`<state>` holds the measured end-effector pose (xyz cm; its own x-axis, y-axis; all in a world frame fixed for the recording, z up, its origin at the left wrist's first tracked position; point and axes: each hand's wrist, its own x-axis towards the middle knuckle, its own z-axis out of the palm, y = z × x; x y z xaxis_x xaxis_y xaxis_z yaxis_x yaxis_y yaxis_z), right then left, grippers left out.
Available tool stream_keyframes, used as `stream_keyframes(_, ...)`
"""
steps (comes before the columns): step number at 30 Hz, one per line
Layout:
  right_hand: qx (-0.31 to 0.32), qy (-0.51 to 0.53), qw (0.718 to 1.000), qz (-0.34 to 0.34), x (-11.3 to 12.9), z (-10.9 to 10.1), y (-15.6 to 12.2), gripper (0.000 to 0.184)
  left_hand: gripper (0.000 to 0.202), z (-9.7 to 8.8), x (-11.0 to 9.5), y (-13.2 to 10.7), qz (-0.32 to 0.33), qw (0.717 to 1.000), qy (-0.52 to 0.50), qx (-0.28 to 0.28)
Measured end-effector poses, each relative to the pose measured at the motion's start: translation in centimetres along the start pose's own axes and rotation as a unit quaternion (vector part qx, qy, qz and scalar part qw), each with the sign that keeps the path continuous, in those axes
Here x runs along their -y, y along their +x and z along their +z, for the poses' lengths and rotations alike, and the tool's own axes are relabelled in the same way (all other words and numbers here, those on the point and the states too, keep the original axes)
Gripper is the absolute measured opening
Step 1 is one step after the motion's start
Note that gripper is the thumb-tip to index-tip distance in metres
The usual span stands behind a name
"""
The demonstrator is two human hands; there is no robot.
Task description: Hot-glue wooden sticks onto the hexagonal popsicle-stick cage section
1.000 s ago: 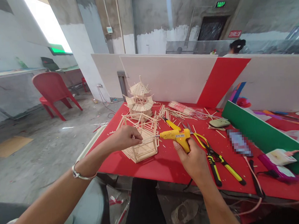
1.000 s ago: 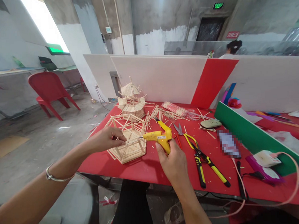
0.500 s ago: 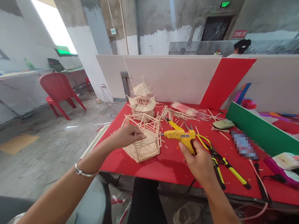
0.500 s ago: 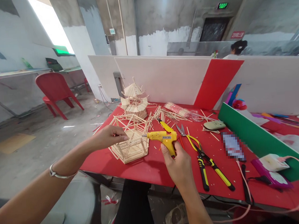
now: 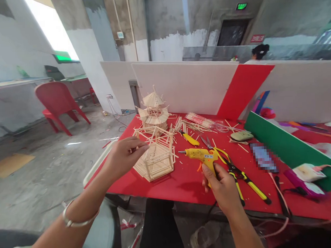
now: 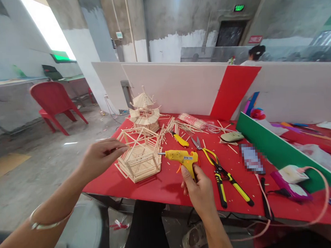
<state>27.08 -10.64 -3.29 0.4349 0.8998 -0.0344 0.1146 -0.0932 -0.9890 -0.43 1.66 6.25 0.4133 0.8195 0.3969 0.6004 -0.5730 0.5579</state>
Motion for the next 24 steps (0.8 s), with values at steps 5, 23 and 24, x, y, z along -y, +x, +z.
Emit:
stream_keyframes(5, -0.036, 0.035, 0.998, 0.031, -3.4, -1.4, -0.3, 0.053, 0.011, 2.0, -1.5, -6.3, 0.007, 0.989, -0.017, -0.146)
stream_keyframes(23, -0.03, -0.258, 0.957, -0.127, -10.7, -3.4, 1.8, 0.053, 0.034, 14.6, -1.2, -12.8, -0.156, 0.962, -0.209, 0.074)
stream_keyframes(24, -0.029, -0.268, 0.954, -0.132, -11.2, -3.9, 2.0, 0.054, 0.034, 14.7, -1.4, -13.0, -0.156, 0.963, -0.207, 0.074)
